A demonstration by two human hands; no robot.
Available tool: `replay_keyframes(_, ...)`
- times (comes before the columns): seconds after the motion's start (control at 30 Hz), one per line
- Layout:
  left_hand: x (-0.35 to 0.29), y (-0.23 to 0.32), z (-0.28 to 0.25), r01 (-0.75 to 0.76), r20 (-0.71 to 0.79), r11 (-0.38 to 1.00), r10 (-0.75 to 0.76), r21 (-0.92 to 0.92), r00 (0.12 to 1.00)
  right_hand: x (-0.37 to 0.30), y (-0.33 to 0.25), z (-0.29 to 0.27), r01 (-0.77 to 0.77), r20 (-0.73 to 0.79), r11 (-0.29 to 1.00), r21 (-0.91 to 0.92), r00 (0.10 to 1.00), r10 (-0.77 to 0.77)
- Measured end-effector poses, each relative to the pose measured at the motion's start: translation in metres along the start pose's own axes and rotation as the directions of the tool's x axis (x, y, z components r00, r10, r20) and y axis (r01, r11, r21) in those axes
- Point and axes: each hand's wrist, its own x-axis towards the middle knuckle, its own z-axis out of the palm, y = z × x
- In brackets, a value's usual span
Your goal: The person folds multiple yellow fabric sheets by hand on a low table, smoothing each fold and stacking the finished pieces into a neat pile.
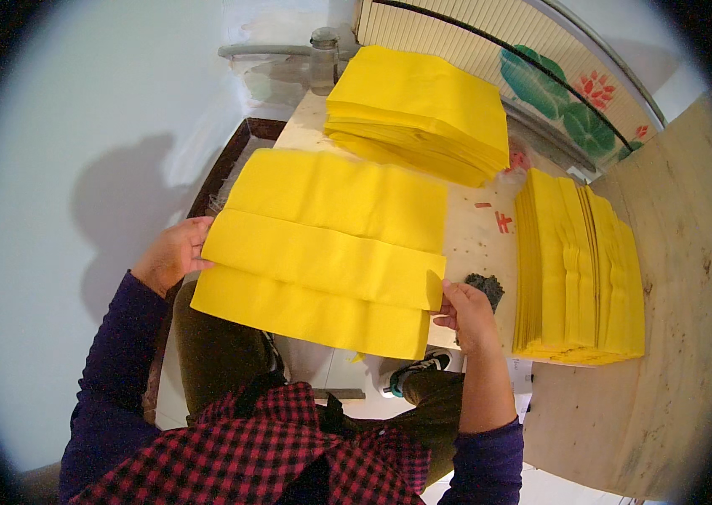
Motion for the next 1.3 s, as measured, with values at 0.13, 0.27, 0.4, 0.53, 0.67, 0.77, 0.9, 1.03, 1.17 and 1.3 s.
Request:
replay_keyframes(0.13, 0.035, 0.012, -0.006, 0.041, -0.037, 0.995, -0.038, 0.093, 0.999, 0.018, -0.012, 0.0, 0.036, 0.066, 0.999, -0.006, 0.997, -0.036)
replay_keyframes(0.27, 0.072, 0.019, -0.012, 0.013, -0.036, 0.997, -0.011, 0.075, 0.999, 0.042, -0.029, 0.007, 0.061, 0.05, 0.997, -0.037, 0.997, -0.059)
replay_keyframes(0.4, 0.091, 0.021, -0.002, -0.046, -0.104, 0.994, 0.057, 0.102, 0.993, 0.063, -0.039, 0.02, 0.127, -0.058, 0.989, -0.073, 0.99, -0.132)
replay_keyframes(0.53, 0.094, 0.021, 0.009, -0.098, -0.154, 0.995, 0.098, 0.01, 0.983, 0.076, -0.039, 0.025, 0.18, -0.076, 0.972, -0.153, 0.978, -0.193)
replay_keyframes(0.67, 0.088, 0.029, 0.007, -0.057, -0.124, 0.996, 0.065, 0.069, 0.99, 0.086, -0.035, 0.033, 0.295, -0.13, 0.91, -0.292, 0.93, -0.344)
replay_keyframes(0.77, 0.086, 0.028, 0.012, -0.043, -0.196, 0.995, 0.06, 0.092, 0.979, 0.087, -0.038, 0.035, 0.247, -0.167, 0.924, -0.293, 0.938, -0.304)
replay_keyframes(0.9, 0.089, 0.033, 0.009, -0.019, -0.163, 0.989, 0.043, 0.143, 0.986, 0.086, -0.048, 0.034, 0.254, -0.09, 0.932, -0.259, 0.954, -0.285)
replay_keyframes(1.03, 0.105, 0.044, 0.002, -0.02, -0.079, 0.985, 0.034, 0.17, 0.996, 0.088, -0.059, 0.028, 0.211, -0.034, 0.967, -0.147, 0.975, -0.218)
replay_keyframes(1.17, 0.124, 0.053, -0.002, 0.047, -0.077, 0.973, -0.03, 0.225, 0.997, 0.102, -0.066, 0.026, 0.165, 0.02, 0.986, 0.015, 0.986, -0.165)
replay_keyframes(1.3, 0.128, 0.054, -0.007, 0.019, -0.021, 0.957, -0.013, 0.29, 1.0, 0.107, -0.069, 0.018, 0.166, 0.083, 0.986, -0.023, 0.983, -0.164)
